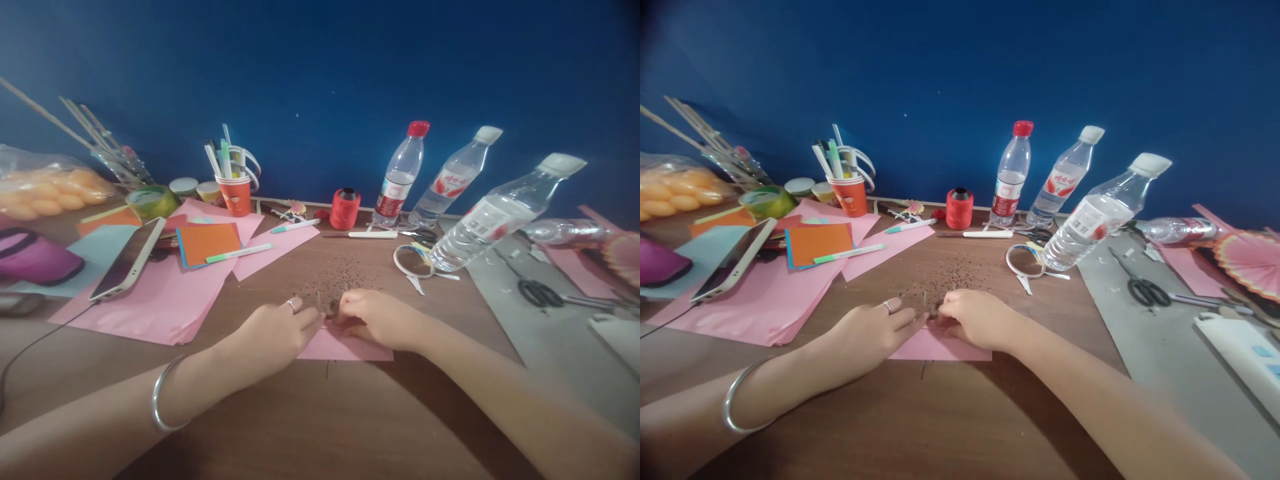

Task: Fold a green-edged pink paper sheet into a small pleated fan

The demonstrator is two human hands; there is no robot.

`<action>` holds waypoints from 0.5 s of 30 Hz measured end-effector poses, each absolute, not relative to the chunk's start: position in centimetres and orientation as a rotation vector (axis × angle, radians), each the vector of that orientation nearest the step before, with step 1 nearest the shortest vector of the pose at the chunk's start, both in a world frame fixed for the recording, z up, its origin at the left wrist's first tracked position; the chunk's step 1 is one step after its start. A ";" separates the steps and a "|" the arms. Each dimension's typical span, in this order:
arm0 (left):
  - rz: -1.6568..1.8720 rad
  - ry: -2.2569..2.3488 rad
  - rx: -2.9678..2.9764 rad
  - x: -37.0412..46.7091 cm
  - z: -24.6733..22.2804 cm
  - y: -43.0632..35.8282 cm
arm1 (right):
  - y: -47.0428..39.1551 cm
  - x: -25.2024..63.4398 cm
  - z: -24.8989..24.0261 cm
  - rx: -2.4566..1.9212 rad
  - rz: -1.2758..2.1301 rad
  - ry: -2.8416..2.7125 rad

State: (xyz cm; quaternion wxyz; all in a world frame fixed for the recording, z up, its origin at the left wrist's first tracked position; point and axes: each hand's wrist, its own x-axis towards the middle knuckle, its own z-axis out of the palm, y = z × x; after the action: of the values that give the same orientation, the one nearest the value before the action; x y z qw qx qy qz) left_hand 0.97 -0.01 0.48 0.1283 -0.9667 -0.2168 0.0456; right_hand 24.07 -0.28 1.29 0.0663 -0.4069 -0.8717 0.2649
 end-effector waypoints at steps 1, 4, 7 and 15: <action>0.150 -0.619 -2.811 1.0 0.5 -0.1 | -0.3 24.0 1.2 -1.226 0.798 -2.630; 0.194 -0.607 -2.807 1.2 0.5 -0.4 | -0.3 23.7 0.9 -1.226 0.770 -2.639; 0.242 -0.653 -2.795 1.5 0.4 -0.9 | -0.2 23.5 0.6 -1.231 0.716 -2.628; 0.330 -0.876 -2.582 -0.6 -0.6 -2.4 | 0.4 26.3 2.3 -1.521 0.721 -2.703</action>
State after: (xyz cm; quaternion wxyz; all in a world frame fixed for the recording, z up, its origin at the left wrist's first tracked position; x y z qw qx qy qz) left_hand -0.55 -2.44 -0.57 0.1964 -0.9218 -0.3127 0.1180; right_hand 26.31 0.40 2.26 -0.0213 -0.4777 -0.8486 0.2262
